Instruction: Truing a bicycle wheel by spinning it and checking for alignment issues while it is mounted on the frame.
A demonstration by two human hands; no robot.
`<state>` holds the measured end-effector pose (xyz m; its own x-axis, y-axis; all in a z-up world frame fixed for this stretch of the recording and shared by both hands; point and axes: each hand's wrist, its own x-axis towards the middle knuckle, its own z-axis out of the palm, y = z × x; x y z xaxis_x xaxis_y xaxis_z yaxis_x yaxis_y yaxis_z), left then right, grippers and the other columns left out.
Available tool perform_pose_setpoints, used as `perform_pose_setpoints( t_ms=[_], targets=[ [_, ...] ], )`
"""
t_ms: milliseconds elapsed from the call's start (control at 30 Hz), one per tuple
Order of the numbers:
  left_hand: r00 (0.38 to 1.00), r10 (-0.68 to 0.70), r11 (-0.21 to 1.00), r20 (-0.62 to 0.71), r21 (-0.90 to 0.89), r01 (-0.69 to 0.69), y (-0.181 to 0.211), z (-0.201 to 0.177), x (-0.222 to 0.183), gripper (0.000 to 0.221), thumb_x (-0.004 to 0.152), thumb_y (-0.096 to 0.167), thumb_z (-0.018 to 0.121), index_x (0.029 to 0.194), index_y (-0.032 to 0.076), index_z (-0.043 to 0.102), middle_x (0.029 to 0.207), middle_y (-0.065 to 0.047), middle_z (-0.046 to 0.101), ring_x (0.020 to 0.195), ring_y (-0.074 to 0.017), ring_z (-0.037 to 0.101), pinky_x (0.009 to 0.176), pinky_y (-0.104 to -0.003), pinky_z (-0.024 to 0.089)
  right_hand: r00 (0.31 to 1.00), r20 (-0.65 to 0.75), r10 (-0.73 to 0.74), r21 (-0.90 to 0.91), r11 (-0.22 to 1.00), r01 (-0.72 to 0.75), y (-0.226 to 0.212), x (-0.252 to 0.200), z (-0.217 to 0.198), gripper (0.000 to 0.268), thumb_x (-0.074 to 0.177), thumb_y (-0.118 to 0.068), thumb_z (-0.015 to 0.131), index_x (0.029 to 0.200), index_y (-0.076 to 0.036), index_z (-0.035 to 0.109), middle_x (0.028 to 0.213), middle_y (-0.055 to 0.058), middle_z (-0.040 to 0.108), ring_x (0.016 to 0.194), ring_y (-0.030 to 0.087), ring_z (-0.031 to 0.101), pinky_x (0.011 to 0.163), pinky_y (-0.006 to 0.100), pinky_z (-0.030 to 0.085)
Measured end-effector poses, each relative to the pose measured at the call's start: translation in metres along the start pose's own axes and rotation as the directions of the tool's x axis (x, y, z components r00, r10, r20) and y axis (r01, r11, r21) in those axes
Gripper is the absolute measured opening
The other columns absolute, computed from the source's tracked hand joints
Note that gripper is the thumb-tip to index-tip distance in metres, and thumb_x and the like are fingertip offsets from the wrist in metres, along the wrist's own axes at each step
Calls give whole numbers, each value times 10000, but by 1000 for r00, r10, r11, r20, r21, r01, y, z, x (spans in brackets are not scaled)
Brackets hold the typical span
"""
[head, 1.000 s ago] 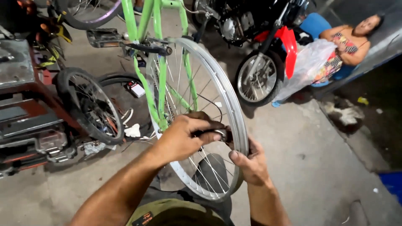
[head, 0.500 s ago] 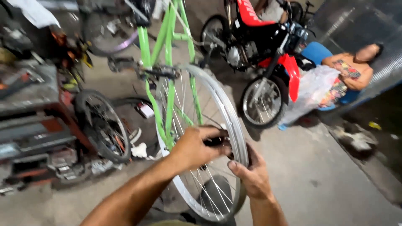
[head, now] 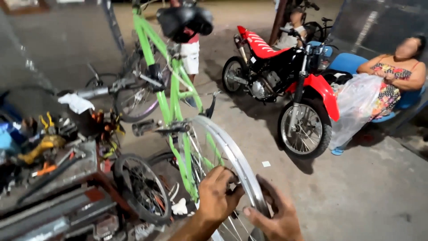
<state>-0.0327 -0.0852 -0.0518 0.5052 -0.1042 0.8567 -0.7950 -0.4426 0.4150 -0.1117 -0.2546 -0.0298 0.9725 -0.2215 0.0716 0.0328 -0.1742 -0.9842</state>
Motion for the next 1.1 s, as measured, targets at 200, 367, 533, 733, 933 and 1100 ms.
perform_pose_setpoints(
  t_ms=[200, 367, 533, 733, 933, 1100],
  targets=[
    [793, -567, 795, 223, -103, 598, 2, -3, -34, 401, 866, 500, 729, 1009, 138, 825, 1038, -41, 866, 1022, -190, 815, 1029, -479, 615, 991, 83, -109, 162, 982, 94, 38, 12, -4, 865, 659, -74, 967, 1474, -72, 678, 691, 31, 629, 513, 93, 427, 457, 247, 343],
    [934, -340, 872, 109, -335, 357, 28, -14, -15, 186, 947, 151, 689, 1068, 34, 768, 1271, -209, 731, 1061, -317, 802, 783, -369, 788, 966, 219, -138, 422, 906, 33, 28, 21, -1, 985, 674, 18, 909, 1561, -44, 487, 1448, 156, 702, 1077, 218, 739, 844, 311, 618],
    [972, -181, 958, 150, -197, 208, 19, -20, -8, 315, 758, 26, 563, 979, 15, 787, 1217, -200, 734, 916, -250, 808, 737, -350, 765, 810, 398, -431, 555, 816, 162, 4, 25, -2, 920, 856, -168, 876, 1584, 28, 350, 1551, 227, 551, 1362, 278, 587, 1111, 381, 506],
    [906, -353, 904, 235, -163, 395, 17, -17, -2, 408, 866, 261, 826, 1174, 49, 662, 961, -88, 728, 829, -212, 748, 725, -339, 679, 766, 489, -418, 443, 875, 196, 28, 31, -8, 1057, 784, -301, 924, 1587, 29, 320, 1558, 214, 525, 1458, 302, 486, 1246, 418, 327],
    [963, -157, 975, 218, -121, 186, 10, -14, 3, 184, 908, 76, 791, 992, 28, 634, 1003, -102, 647, 703, -201, 712, 596, -305, 660, 936, 204, -288, 296, 929, 221, 16, 7, 2, 899, 718, -76, 869, 1500, 77, 453, 1406, 230, 657, 1256, 276, 662, 971, 316, 609],
    [851, -418, 836, 319, -232, 497, 10, -24, 5, 201, 795, 233, 873, 858, 124, 717, 953, -39, 686, 923, -202, 691, 825, -422, 578, 890, 134, -435, 158, 896, 414, 12, 1, 2, 790, 802, -22, 788, 1530, 27, 486, 1091, 86, 743, 518, 41, 470, 404, 178, 418]
  ],
)
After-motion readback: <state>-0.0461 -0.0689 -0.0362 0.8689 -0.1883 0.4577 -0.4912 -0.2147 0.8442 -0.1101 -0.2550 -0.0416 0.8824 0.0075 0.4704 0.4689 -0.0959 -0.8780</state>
